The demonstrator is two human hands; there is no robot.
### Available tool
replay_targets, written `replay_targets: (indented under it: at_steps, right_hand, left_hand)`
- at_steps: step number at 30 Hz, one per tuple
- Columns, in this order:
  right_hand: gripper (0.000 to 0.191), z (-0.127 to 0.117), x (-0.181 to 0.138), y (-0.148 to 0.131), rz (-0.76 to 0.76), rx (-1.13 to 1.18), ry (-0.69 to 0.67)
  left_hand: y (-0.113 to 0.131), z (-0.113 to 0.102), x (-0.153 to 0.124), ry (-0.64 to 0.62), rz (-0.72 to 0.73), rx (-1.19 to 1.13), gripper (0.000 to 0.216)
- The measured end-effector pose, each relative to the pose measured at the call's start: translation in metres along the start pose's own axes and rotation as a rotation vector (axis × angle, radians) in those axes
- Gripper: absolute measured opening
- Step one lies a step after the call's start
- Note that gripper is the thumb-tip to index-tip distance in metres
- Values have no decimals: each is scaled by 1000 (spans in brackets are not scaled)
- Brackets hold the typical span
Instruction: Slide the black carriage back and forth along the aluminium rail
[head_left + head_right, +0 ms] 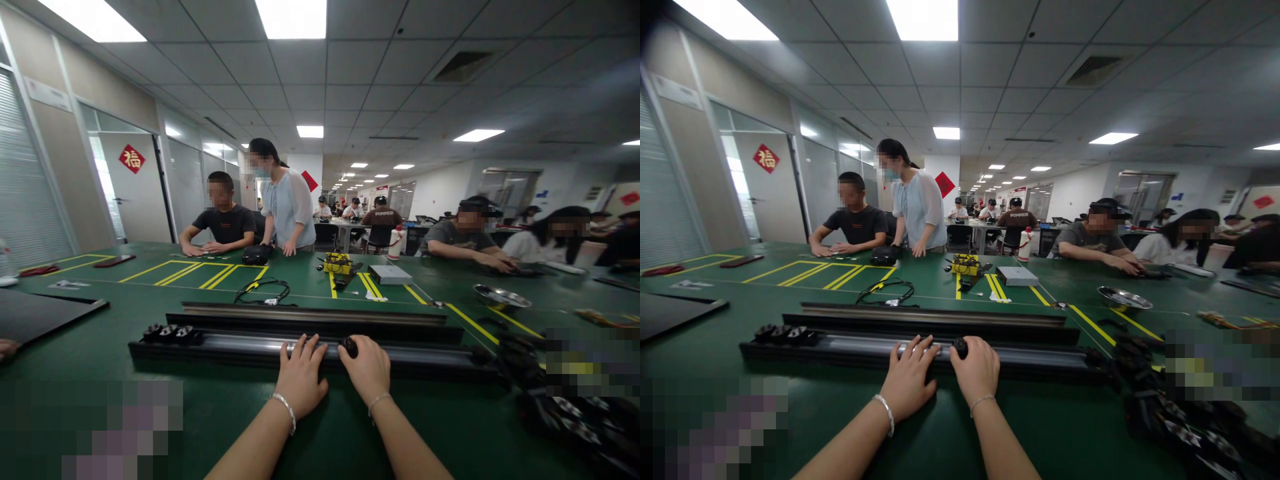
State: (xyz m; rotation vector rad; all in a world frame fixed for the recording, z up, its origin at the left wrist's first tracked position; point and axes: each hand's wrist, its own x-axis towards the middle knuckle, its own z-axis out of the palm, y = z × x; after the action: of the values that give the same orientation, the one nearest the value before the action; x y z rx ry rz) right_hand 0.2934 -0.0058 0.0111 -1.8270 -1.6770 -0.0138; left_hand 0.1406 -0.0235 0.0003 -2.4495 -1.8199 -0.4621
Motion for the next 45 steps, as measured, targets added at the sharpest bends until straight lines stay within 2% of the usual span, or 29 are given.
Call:
replay_targets:
  at_steps: [6,23,45]
  right_hand:
    - [25,2,-1,0,8,-15,30]
    - [26,9,-1,5,-12,-53,80]
    - [26,5,-1,2,3,-48,60]
  left_hand:
    - [-2,2,-1,38,22,-16,59]
    - [1,-3,-2,5,3,-7,60]
    - [-2,1,-1,45,21,-37,59]
